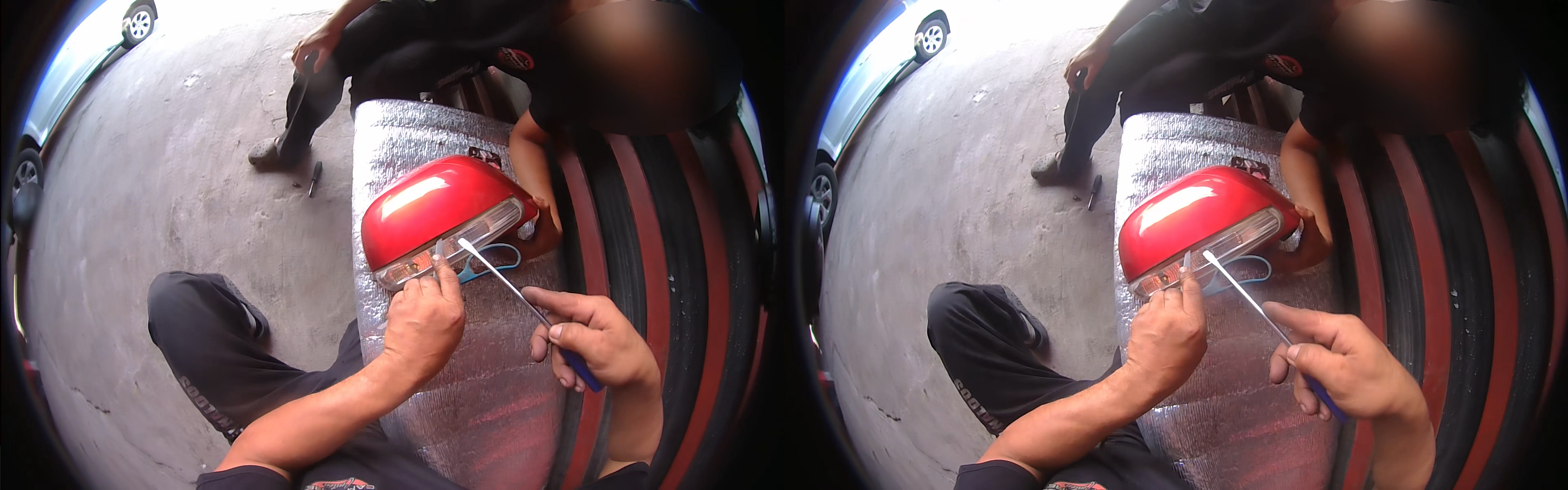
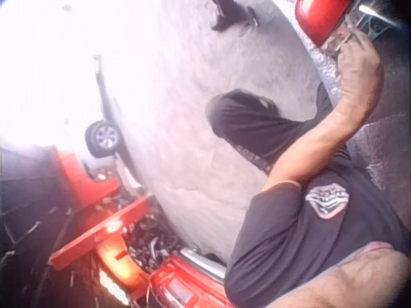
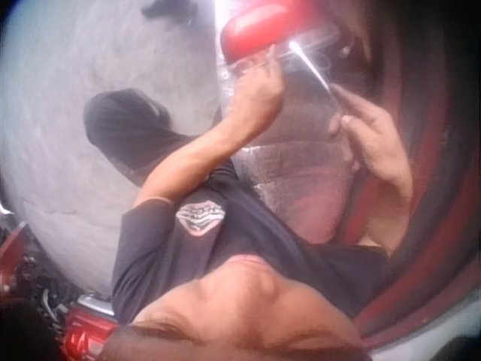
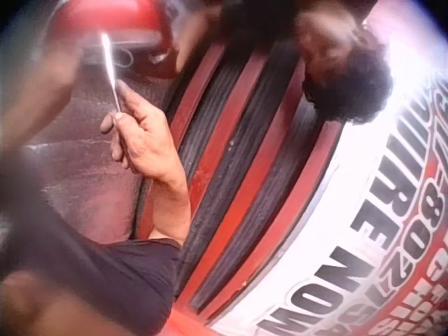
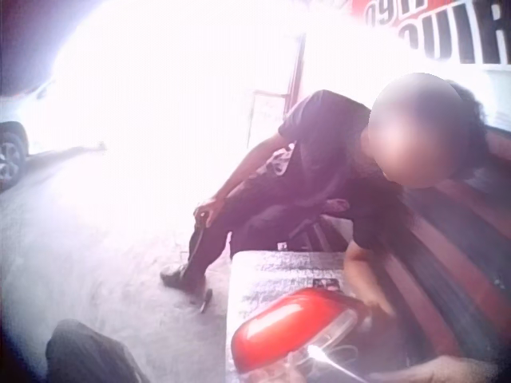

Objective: The person trims excess protective film from a red car side mirror using scissors and a screwdriver. They then walk to a tool drawer, retrieve a screwdriver, and return to the mirror to continue trimming and adjusting the film.

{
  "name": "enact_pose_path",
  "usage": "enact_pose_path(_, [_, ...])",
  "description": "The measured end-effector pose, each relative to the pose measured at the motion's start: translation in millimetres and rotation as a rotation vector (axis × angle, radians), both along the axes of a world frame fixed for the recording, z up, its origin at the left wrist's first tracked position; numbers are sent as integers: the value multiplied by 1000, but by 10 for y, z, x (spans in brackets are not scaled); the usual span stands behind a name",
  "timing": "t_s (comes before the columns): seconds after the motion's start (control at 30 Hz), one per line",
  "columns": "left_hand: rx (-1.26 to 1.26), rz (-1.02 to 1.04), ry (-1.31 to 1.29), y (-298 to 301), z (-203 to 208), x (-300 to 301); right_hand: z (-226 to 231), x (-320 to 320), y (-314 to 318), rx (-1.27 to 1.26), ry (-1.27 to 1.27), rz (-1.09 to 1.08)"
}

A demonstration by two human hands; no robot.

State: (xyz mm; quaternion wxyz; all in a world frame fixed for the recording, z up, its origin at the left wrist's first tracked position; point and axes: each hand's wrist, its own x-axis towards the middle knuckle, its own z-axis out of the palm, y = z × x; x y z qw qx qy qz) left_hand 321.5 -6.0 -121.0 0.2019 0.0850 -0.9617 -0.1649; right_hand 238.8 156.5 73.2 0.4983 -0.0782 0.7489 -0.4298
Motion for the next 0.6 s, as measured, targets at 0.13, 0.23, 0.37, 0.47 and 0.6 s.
enact_pose_path(0.13, [3, -4, -15, 6, -8, 2, -82, -91, -89, 9, -110, -33])
enact_pose_path(0.23, [1, -9, -7, 4, -16, -1, -152, -101, -103, 26, -108, -48])
enact_pose_path(0.37, [13, -21, -11, -30, 17, 18, -222, -74, -122, 49, -88, -61])
enact_pose_path(0.47, [23, -28, -13, -32, 15, 15, -257, -69, -130, -7, -58, -45])
enact_pose_path(0.6, [21, -28, -11, -34, 33, 15, -272, -93, -191, 1, -26, -33])
